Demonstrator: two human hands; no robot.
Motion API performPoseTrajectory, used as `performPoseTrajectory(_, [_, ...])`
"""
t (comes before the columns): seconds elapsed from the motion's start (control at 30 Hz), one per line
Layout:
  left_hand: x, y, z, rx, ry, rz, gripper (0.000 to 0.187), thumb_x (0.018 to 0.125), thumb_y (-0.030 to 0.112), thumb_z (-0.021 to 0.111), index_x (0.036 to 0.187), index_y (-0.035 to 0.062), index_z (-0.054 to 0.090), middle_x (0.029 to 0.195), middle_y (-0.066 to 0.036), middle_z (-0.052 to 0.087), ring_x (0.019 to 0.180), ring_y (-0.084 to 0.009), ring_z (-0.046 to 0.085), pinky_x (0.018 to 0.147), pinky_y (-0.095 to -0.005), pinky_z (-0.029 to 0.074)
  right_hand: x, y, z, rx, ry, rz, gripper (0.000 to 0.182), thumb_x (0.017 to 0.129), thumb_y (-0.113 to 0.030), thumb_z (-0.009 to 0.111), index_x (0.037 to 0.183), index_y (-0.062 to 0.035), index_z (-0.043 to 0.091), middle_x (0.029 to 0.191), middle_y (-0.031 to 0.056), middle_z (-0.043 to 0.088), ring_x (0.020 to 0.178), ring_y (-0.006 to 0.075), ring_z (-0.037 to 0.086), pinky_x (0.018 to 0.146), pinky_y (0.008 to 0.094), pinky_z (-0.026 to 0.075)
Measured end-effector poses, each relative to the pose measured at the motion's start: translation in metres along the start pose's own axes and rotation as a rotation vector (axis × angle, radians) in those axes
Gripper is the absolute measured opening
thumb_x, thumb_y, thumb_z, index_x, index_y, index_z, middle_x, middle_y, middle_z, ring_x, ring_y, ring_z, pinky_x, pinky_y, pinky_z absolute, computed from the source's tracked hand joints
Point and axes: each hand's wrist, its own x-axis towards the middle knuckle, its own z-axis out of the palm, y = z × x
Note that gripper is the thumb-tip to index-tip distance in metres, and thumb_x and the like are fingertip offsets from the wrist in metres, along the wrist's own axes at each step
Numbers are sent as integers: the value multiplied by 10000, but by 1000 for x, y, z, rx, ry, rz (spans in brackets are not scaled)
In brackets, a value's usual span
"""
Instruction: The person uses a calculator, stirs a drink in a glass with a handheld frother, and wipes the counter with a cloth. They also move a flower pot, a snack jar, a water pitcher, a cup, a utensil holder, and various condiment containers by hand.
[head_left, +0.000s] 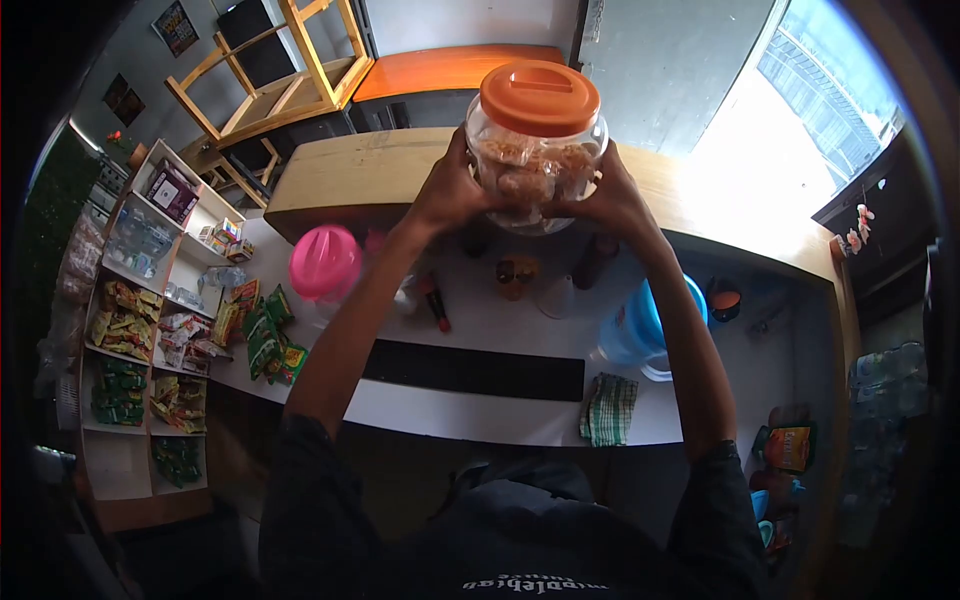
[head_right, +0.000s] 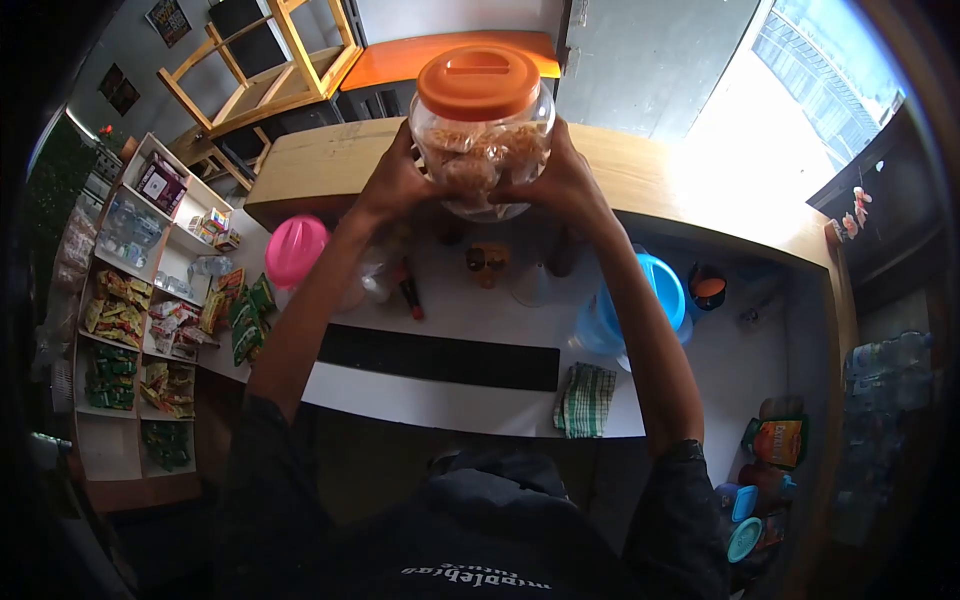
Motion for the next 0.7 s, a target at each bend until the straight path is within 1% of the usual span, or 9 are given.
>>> performPoseTrajectory(0.03, [14,-9,-4,20,-13,-10,1319,518,363,1010,1513,5,221,1436,-158,490,1319,-292,513,1124,-411,444,14,8,1,-31,2,-8,1160,555,-231,979,1445,28,283,1315,227,587,1241,332,586,1060,428,484])
performPoseTrajectory(0.13, [41,-29,-13,53,-37,-47,1334,512,381,1010,1503,-22,214,1447,-177,470,1329,-292,504,1140,-406,429,48,34,5,-34,-6,-23,1142,546,-235,991,1414,47,305,1303,220,589,1243,331,580,1068,420,475])
performPoseTrajectory(0.17, [48,-35,-15,43,-49,-46,1345,500,390,1011,1494,-40,213,1451,-186,459,1340,-287,493,1152,-400,417,56,42,6,-79,5,-37,1150,542,-237,999,1408,61,303,1297,219,589,1256,329,567,1079,412,464])
performPoseTrajectory(0.27, [61,-55,-17,67,-38,-52,1307,515,395,1007,1507,3,251,1454,-168,458,1345,-295,479,1151,-418,410,67,41,7,40,-80,117,1189,590,-166,977,1508,-17,237,1429,158,501,1373,290,453,1163,424,374])
performPoseTrajectory(0.37, [70,-67,-18,73,-56,-66,1323,511,402,1007,1509,-6,240,1460,-170,451,1350,-291,476,1161,-406,398,74,56,12,12,-34,67,1140,557,-219,994,1419,51,299,1321,219,576,1276,320,554,1086,409,455])
performPoseTrajectory(0.47, [71,-74,-17,72,-44,-42,1317,515,397,1007,1509,-4,241,1459,-173,451,1353,-291,473,1163,-406,395,78,63,15,-9,-38,48,1148,554,-221,997,1422,48,296,1337,220,566,1284,317,548,1089,409,452])
performPoseTrajectory(0.57, [74,-93,-17,94,-52,-58,1322,518,395,1007,1513,-5,232,1456,-178,455,1356,-291,471,1162,-408,396,80,72,18,-3,-50,67,1161,552,-231,1002,1425,47,288,1355,221,553,1297,318,537,1093,409,448])
performPoseTrajectory(0.7, [72,-88,-15,16,-58,-34,1333,521,394,1005,1522,-3,219,1463,-179,451,1363,-294,466,1158,-409,398,78,79,21,-38,-23,79,1169,561,-251,1003,1430,46,279,1368,223,541,1312,320,522,1099,412,441])
